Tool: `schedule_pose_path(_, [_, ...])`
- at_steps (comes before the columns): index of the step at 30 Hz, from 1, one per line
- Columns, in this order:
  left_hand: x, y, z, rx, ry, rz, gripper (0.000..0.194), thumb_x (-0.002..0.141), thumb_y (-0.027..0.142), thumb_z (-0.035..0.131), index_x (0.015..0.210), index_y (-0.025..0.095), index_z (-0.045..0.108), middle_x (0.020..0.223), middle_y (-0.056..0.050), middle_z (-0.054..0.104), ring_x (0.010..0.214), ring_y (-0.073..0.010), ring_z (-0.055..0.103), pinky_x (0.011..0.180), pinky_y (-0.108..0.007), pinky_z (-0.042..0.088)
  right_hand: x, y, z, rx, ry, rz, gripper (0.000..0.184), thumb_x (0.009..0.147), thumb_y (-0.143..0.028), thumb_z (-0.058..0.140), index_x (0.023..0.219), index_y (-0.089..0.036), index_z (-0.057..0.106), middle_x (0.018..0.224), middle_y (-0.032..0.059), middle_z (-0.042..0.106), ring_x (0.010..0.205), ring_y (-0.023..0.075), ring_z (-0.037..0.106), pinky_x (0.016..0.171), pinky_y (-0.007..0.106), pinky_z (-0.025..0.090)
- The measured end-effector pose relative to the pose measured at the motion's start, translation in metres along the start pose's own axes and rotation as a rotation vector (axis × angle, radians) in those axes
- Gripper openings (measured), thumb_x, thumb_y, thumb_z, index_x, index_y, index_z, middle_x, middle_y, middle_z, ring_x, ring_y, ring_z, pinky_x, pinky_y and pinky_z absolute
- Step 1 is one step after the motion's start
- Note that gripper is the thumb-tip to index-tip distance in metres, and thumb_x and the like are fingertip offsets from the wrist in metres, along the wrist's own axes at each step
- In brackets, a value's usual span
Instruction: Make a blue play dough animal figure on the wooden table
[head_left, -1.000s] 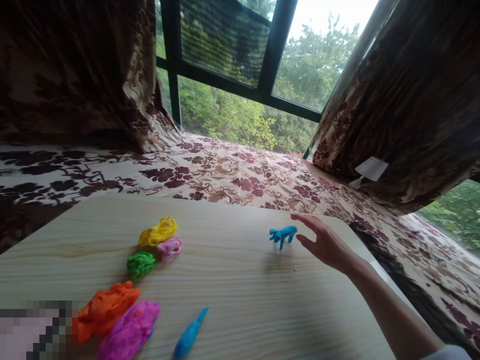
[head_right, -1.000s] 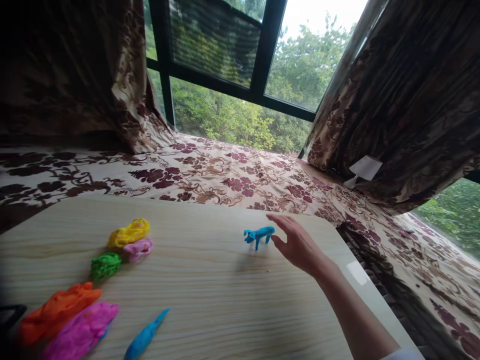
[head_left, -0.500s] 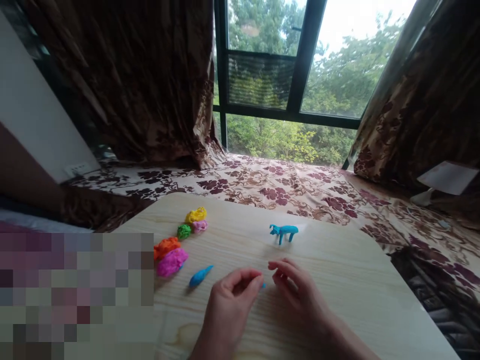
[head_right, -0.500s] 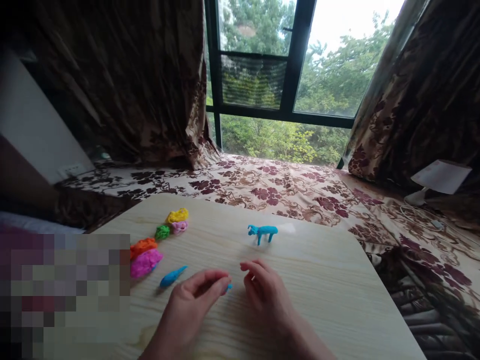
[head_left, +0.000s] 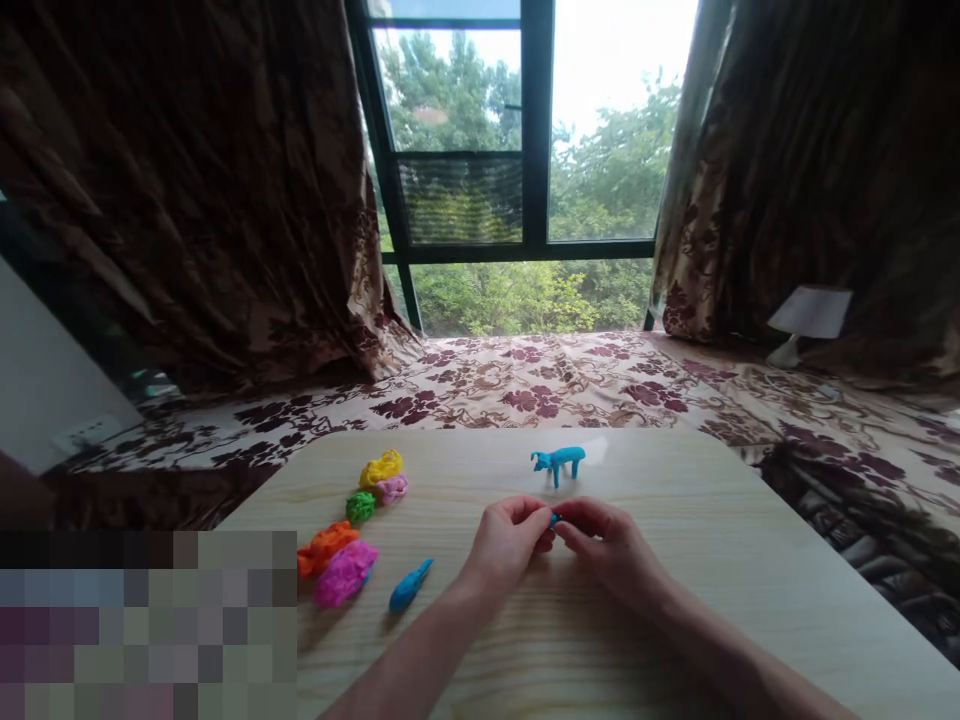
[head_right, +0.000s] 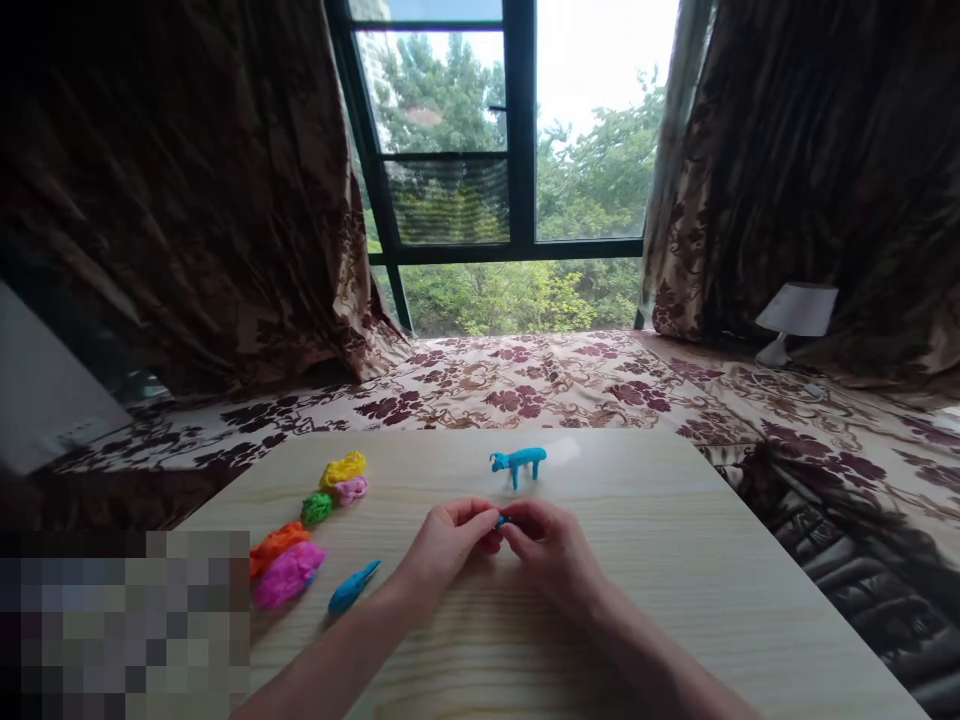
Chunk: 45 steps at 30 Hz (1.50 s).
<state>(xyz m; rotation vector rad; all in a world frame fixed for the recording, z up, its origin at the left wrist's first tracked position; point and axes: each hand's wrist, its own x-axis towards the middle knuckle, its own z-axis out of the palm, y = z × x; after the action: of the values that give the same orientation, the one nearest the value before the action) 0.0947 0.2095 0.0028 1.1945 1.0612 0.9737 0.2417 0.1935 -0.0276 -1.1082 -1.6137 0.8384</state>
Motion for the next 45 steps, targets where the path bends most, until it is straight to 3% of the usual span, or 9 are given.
schedule_pose_path(7, [0.005, -0.005, -0.007, -0.291, -0.072, -0.123, 0.021, 0.061, 0.025, 0.074, 0.075, 0.012, 0.064, 0.069, -0.004, 0.066, 0.064, -0.013, 0.061, 0.07, -0.029, 0.049, 0.003, -0.002, 0.004, -0.09, 0.1, -0.024, 0.01, 0.079, -0.025, 0.058, 0.077, -0.018, 0.064, 0.075, 0.0012, 0.063, 0.066, 0.0136, 0.058, 0.059, 0.023, 0.047])
schedule_pose_path(11, [-0.002, 0.0, -0.009, -0.428, -0.121, -0.157, 0.021, 0.063, 0.024, 0.073, 0.079, 0.013, 0.065, 0.077, -0.005, 0.067, 0.07, -0.0128, 0.061, 0.075, -0.029, 0.049, 0.001, -0.012, 0.006, 0.085, 0.101, 0.03, 0.012, 0.078, -0.028, 0.061, 0.08, -0.018, 0.063, 0.073, 0.002, 0.064, 0.066, 0.0144, 0.058, 0.061, 0.025, 0.048])
schedule_pose_path(17, [-0.01, 0.009, -0.011, -0.388, -0.253, -0.165, 0.021, 0.071, 0.03, 0.067, 0.08, 0.011, 0.066, 0.073, -0.007, 0.066, 0.068, -0.0131, 0.059, 0.071, -0.029, 0.049, 0.001, -0.027, -0.003, 0.283, 0.068, 0.184, 0.02, 0.077, -0.035, 0.062, 0.08, -0.017, 0.067, 0.062, 0.0004, 0.062, 0.056, 0.0122, 0.055, 0.055, 0.024, 0.048])
schedule_pose_path(22, [-0.008, 0.002, -0.012, -0.443, -0.171, -0.222, 0.023, 0.069, 0.031, 0.069, 0.083, 0.012, 0.067, 0.076, -0.007, 0.067, 0.068, -0.0125, 0.06, 0.07, -0.027, 0.049, 0.001, -0.026, -0.006, 0.131, 0.051, 0.046, 0.02, 0.078, -0.032, 0.062, 0.094, -0.022, 0.068, 0.086, 0.0041, 0.065, 0.075, 0.0169, 0.06, 0.065, 0.027, 0.051])
schedule_pose_path(28, [-0.011, -0.002, -0.009, -0.408, -0.183, -0.187, 0.025, 0.076, 0.035, 0.061, 0.077, 0.011, 0.068, 0.073, -0.006, 0.064, 0.066, -0.0118, 0.057, 0.068, -0.026, 0.048, 0.001, -0.027, -0.007, -0.077, 0.069, -0.116, 0.016, 0.082, -0.027, 0.057, 0.092, -0.024, 0.07, 0.074, 0.0032, 0.06, 0.07, 0.0159, 0.058, 0.062, 0.027, 0.048])
schedule_pose_path(32, [-0.011, -0.001, -0.009, -0.474, -0.218, -0.238, 0.019, 0.074, 0.025, 0.064, 0.088, 0.013, 0.068, 0.078, -0.006, 0.064, 0.071, -0.0112, 0.057, 0.073, -0.026, 0.047, 0.0, -0.03, -0.009, -0.05, 0.032, -0.096, 0.019, 0.085, -0.026, 0.053, 0.096, -0.025, 0.069, 0.081, 0.004, 0.06, 0.076, 0.0163, 0.058, 0.067, 0.028, 0.048])
schedule_pose_path(37, [-0.011, -0.001, -0.009, -0.522, -0.263, -0.288, 0.023, 0.076, 0.022, 0.062, 0.097, 0.014, 0.067, 0.082, -0.006, 0.064, 0.079, -0.0128, 0.056, 0.078, -0.027, 0.046, -0.001, -0.026, -0.006, 0.045, 0.052, -0.02, 0.013, 0.082, -0.029, 0.057, 0.084, -0.022, 0.068, 0.075, 0.0029, 0.06, 0.072, 0.0162, 0.057, 0.064, 0.027, 0.048])
schedule_pose_path(41, [-0.011, -0.001, -0.008, -0.547, -0.261, -0.252, 0.022, 0.079, 0.023, 0.059, 0.096, 0.013, 0.067, 0.088, -0.007, 0.064, 0.083, -0.0136, 0.055, 0.083, -0.03, 0.045, -0.003, -0.024, -0.004, 0.092, 0.093, 0.04, 0.013, 0.081, -0.031, 0.058, 0.078, -0.02, 0.064, 0.073, 0.0022, 0.061, 0.068, 0.0149, 0.057, 0.062, 0.026, 0.048])
schedule_pose_path(45, [-0.01, -0.004, -0.009, -0.547, -0.204, -0.291, 0.019, 0.072, 0.017, 0.066, 0.091, 0.015, 0.067, 0.088, -0.006, 0.064, 0.08, -0.0126, 0.057, 0.083, -0.029, 0.046, -0.004, -0.023, -0.004, 0.078, 0.056, -0.006, 0.015, 0.085, -0.027, 0.053, 0.078, -0.02, 0.065, 0.078, 0.003, 0.06, 0.073, 0.0154, 0.058, 0.066, 0.026, 0.048])
